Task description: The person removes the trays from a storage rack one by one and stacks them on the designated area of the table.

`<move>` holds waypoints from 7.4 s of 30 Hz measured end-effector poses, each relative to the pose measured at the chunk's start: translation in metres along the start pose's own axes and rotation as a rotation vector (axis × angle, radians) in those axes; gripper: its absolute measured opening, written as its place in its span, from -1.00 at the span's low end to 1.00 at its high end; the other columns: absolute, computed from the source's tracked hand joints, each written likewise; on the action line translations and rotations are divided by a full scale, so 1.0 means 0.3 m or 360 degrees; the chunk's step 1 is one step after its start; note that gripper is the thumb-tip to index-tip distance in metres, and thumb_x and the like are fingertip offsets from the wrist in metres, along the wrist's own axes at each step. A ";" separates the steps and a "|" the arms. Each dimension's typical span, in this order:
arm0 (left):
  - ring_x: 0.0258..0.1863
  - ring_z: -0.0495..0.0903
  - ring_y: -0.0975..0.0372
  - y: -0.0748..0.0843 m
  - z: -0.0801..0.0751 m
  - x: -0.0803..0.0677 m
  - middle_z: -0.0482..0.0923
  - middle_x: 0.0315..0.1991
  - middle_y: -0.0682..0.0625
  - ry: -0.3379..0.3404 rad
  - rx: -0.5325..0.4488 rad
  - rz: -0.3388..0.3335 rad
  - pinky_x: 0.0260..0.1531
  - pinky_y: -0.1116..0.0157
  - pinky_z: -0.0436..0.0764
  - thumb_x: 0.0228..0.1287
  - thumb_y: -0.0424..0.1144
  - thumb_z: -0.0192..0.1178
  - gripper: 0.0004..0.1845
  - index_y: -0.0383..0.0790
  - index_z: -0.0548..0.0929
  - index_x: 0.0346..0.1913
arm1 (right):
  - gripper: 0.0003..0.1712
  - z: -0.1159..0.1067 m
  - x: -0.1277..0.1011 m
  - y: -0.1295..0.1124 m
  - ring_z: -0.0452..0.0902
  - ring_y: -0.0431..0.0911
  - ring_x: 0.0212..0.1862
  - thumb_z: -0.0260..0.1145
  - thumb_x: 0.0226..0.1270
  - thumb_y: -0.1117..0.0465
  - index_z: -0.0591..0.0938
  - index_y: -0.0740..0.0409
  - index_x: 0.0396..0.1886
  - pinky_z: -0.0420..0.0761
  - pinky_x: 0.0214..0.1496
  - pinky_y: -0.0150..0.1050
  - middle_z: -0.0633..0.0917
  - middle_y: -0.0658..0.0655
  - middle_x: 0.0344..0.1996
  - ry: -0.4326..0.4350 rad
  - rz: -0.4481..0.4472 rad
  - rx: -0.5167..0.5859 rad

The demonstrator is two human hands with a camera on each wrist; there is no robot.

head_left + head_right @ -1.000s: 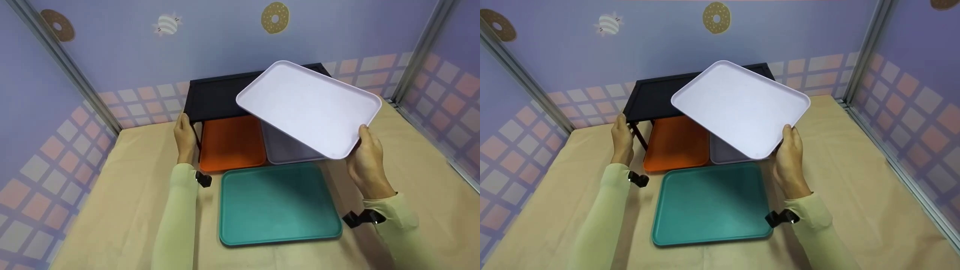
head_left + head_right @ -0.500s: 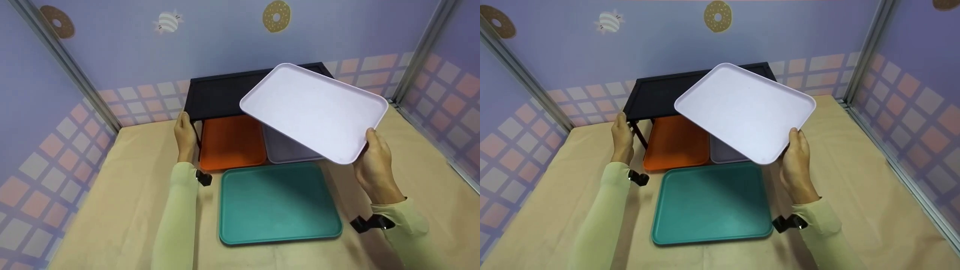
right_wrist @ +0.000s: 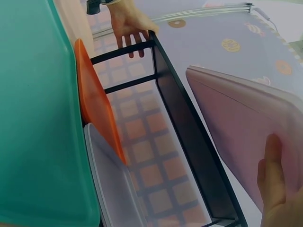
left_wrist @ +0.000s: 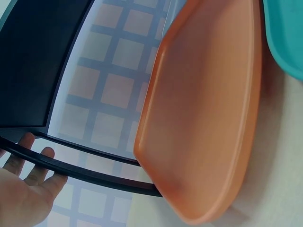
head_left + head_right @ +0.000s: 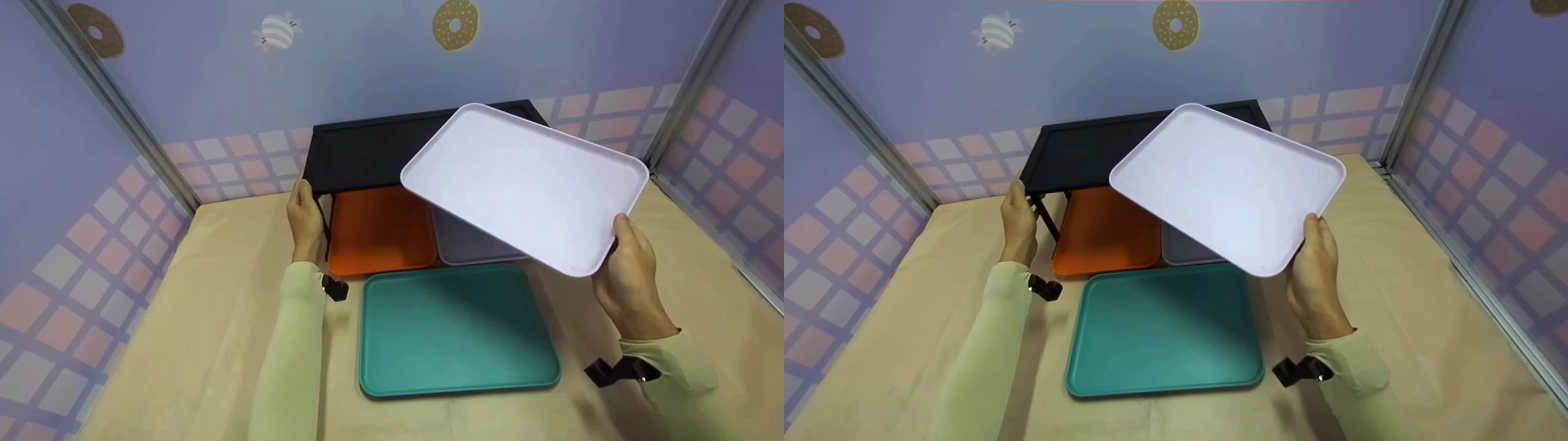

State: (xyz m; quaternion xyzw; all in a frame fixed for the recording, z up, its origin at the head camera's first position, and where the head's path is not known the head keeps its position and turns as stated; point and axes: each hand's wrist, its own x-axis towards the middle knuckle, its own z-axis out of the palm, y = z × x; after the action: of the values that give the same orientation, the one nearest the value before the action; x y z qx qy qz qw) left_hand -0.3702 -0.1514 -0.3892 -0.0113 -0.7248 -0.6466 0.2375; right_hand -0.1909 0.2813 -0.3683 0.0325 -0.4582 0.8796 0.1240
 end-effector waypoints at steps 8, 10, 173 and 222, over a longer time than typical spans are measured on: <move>0.56 0.22 0.04 0.001 0.010 -0.001 0.28 0.53 -0.21 0.0029 0.0030 -0.0023 0.54 0.24 0.25 0.71 -0.14 -0.22 -0.48 -0.30 0.32 0.54 | -0.49 -0.021 -0.019 -0.009 0.49 -0.13 0.14 -0.15 0.70 0.01 0.13 0.22 0.42 0.59 0.17 -0.34 0.41 0.09 0.18 0.0040 0.0007 0.0109; 0.55 0.23 0.04 0.000 0.014 -0.001 0.29 0.53 -0.22 0.0026 0.0030 -0.0021 0.54 0.25 0.25 0.71 -0.14 -0.21 -0.48 -0.31 0.33 0.53 | -0.51 -0.025 -0.025 -0.014 0.52 -0.13 0.11 -0.13 0.70 0.02 0.16 0.22 0.39 0.61 0.14 -0.33 0.45 0.09 0.15 0.0040 0.0006 0.0130; 0.56 0.23 0.07 -0.009 -0.007 0.009 0.28 0.53 -0.19 0.0005 0.0001 -0.0004 0.53 0.25 0.26 0.71 -0.13 -0.23 -0.49 -0.27 0.33 0.54 | -0.23 -0.101 -0.187 0.132 0.65 -0.13 -0.08 -0.18 0.68 -0.21 0.13 0.33 0.50 0.74 -0.04 -0.15 0.62 0.03 -0.09 -0.0217 0.0594 -0.0787; 0.56 0.22 0.10 -0.012 -0.010 0.013 0.27 0.54 -0.16 -0.0008 0.0031 0.0017 0.53 0.28 0.26 0.71 -0.11 -0.25 -0.48 -0.26 0.32 0.54 | -0.18 -0.099 -0.194 0.201 0.63 -0.18 -0.07 -0.22 0.71 -0.16 -0.01 0.38 0.60 0.68 0.03 -0.25 0.63 0.03 -0.07 -0.0208 0.0796 -0.0877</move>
State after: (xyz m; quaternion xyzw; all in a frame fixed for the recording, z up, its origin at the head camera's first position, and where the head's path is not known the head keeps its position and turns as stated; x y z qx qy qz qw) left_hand -0.3739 -0.1560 -0.3910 -0.0145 -0.7316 -0.6382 0.2393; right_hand -0.1478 0.2614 -0.4436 -0.0589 -0.6783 0.7225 -0.1200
